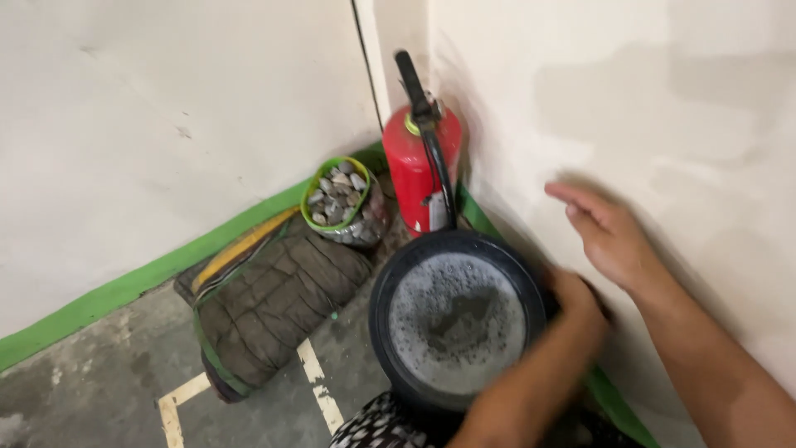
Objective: The person cleans a wall by hand with a cloth, repeatedly dipping the cloth into a bucket of soapy water, wringing it out, and scrubbing various sections and corners of the wall.
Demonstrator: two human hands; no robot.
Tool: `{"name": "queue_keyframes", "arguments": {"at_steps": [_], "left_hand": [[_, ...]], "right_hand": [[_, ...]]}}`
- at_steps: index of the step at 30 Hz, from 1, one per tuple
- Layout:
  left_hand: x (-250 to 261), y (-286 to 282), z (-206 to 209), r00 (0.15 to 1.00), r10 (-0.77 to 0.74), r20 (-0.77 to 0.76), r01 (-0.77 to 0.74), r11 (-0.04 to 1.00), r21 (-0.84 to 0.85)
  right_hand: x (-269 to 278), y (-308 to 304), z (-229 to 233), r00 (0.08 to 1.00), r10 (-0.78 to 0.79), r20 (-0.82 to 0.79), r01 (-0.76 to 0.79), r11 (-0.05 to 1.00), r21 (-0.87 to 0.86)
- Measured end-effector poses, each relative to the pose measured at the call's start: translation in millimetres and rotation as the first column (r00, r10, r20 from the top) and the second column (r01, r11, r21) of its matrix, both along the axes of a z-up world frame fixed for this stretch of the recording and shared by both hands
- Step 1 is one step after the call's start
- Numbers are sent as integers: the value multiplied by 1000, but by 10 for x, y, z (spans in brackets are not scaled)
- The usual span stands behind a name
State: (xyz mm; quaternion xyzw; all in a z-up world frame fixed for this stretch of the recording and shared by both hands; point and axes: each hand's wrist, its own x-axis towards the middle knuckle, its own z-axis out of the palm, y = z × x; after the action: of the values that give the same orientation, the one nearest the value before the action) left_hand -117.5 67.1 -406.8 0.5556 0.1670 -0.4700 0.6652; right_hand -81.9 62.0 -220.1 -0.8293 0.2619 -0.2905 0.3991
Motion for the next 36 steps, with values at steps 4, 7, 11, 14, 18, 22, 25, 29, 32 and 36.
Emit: {"name": "queue_keyframes", "arguments": {"at_steps": [4, 7, 11, 14, 18, 22, 25, 29, 32, 36], "left_hand": [[-270, 418, 465, 999, -53, 8, 53, 996, -71], [104, 539, 627, 959, -92, 267, 178, 932, -317], [1335, 399, 509, 491, -344, 800, 834, 450, -318], [2091, 432, 415, -585, -366, 723, 790, -54, 611], [2457, 612, -11, -857, -435, 277, 426, -296, 855], [2699, 710, -662, -850, -509, 135, 355, -366, 860], [2678, 776, -1052, -833, -543, 108, 356, -375, 856], [2689, 785, -1328, -805, -586, 88, 340, -336, 878], [2743, 807, -1436, -795, -603, 65, 315, -317, 895], [2949, 724, -1386, -784, -619, 52, 297, -300, 907]], "right_hand": [[-18, 94, 100, 925, -153, -349, 250, 935, 253], [-59, 89, -6, 953, -158, -259, 260, 866, 426], [-198, -96, -589, 1000, -3, -24, 7, 987, 161], [-128, -140, -1053, 980, 41, -193, -19, 993, 114], [129, 292, -1278, 924, -143, -354, -30, 897, -441], [492, 374, -1304, 866, -216, -452, -69, 842, -535], [655, 161, -1344, 778, -229, -585, -32, 916, -401], [732, 87, -1410, 781, -261, -567, -61, 872, -485], [807, 104, -1472, 830, -278, -484, -75, 803, -591], [1042, 49, -1461, 833, -278, -478, -45, 827, -561]]}}
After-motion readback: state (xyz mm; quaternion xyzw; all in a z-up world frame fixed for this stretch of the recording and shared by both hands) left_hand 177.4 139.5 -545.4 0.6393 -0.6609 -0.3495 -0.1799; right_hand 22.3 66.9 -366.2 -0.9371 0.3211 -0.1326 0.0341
